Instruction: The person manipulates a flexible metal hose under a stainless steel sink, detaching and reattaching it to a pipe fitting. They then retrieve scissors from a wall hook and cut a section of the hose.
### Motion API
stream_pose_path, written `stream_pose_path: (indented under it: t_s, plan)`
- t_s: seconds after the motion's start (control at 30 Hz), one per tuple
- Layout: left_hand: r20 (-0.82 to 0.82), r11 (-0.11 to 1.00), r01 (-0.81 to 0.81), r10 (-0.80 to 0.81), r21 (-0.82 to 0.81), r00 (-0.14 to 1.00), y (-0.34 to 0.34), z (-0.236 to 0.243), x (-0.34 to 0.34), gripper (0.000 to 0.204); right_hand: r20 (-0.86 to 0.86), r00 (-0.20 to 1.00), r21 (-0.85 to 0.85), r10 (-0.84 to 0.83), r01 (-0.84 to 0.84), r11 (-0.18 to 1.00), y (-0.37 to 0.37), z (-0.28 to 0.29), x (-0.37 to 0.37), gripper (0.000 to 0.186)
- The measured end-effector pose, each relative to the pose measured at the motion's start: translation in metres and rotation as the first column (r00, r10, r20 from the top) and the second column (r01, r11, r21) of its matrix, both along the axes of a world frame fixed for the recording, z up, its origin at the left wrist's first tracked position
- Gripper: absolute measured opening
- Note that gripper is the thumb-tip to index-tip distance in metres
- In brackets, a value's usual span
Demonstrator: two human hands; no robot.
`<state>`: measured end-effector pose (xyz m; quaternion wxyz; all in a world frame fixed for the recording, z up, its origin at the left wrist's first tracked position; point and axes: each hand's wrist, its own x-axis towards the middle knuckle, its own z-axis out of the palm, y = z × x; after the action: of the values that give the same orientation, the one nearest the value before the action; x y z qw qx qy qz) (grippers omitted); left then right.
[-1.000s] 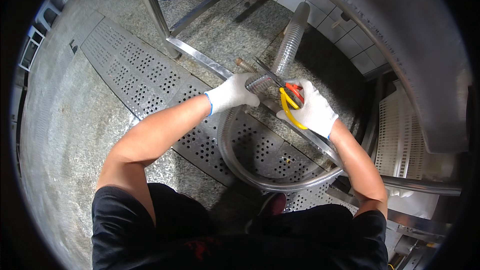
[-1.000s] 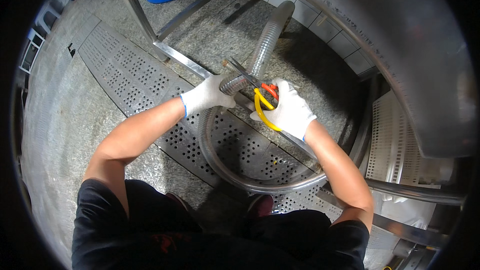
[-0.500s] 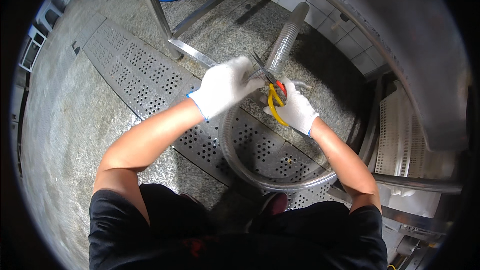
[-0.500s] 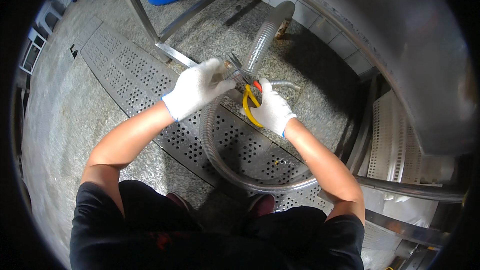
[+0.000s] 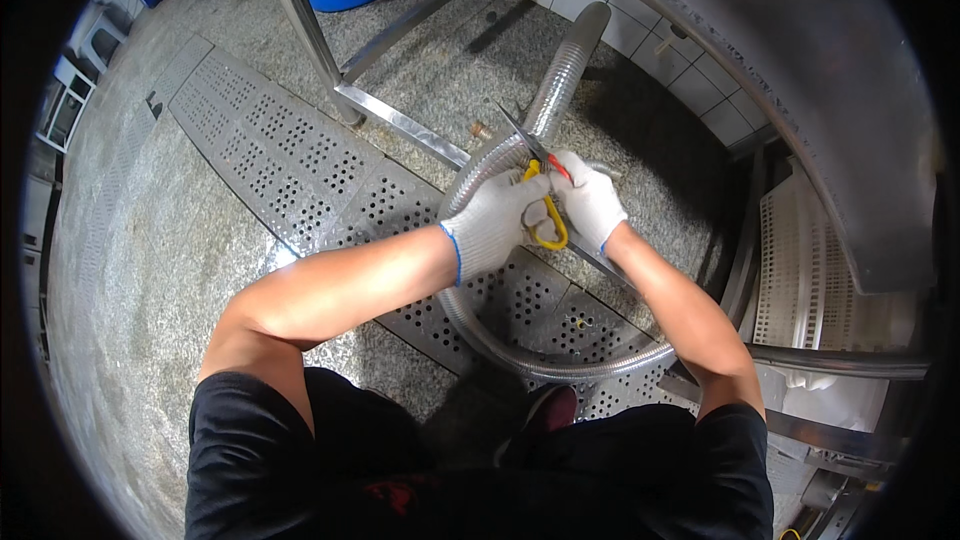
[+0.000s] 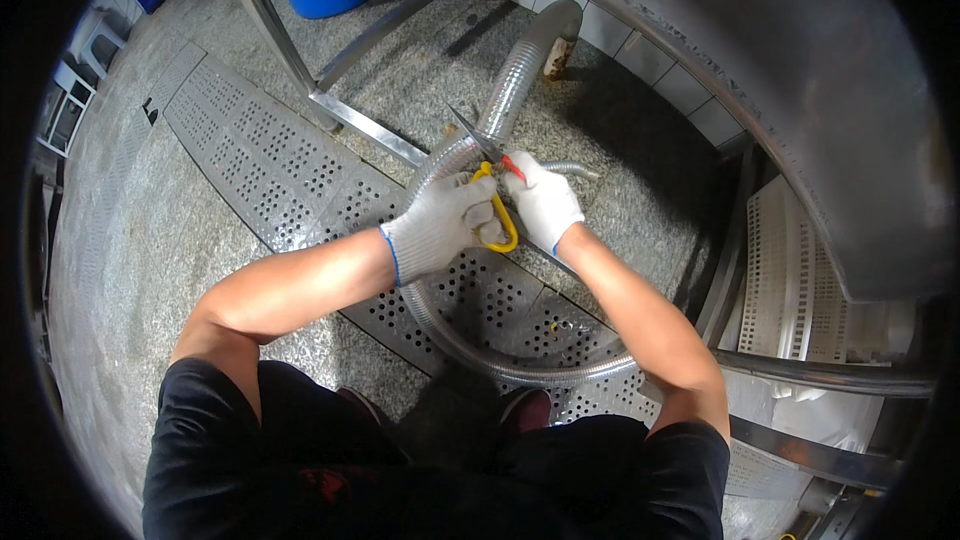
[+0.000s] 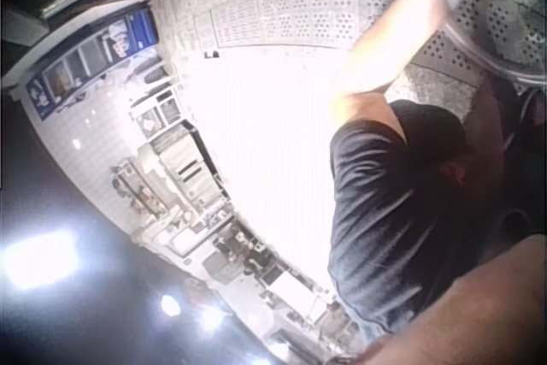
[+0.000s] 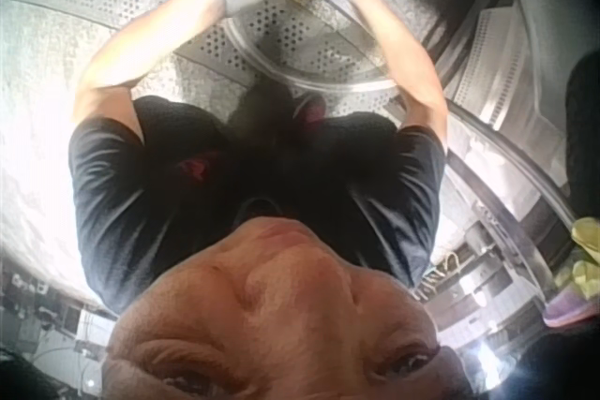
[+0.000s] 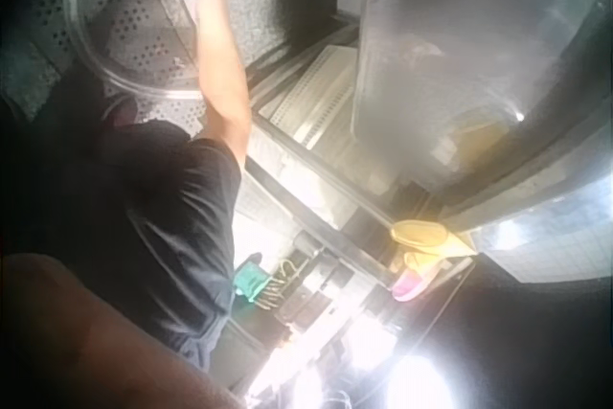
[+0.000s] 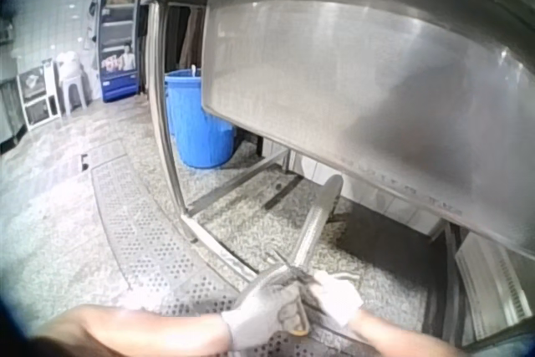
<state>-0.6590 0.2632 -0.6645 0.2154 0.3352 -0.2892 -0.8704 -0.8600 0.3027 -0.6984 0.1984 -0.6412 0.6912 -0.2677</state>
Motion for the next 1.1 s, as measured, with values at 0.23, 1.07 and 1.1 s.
stream_pose_path:
  t_s: [0.23,1.07,1.1]
  plan:
    - [0.070,0.987,0.109,-0.101,-0.121,0.992,-0.002,0.011,0.012,0.021,0.179,0.982,0.109,-0.057,0.038,0.993,0.000,-0.014,0.001,0.032]
    - [0.471,0.414,0.361,0.203,-0.836,0.858,-0.061,-0.011,0.046,0.059,0.762,0.549,0.521,-0.342,-0.206,0.829,0.000,0.033,-0.009,0.052]
    - [0.469,0.418,0.358,0.199,-0.835,0.860,-0.059,-0.010,0.047,0.058,0.789,0.498,0.526,-0.360,-0.244,0.814,0.001,0.030,-0.011,0.052]
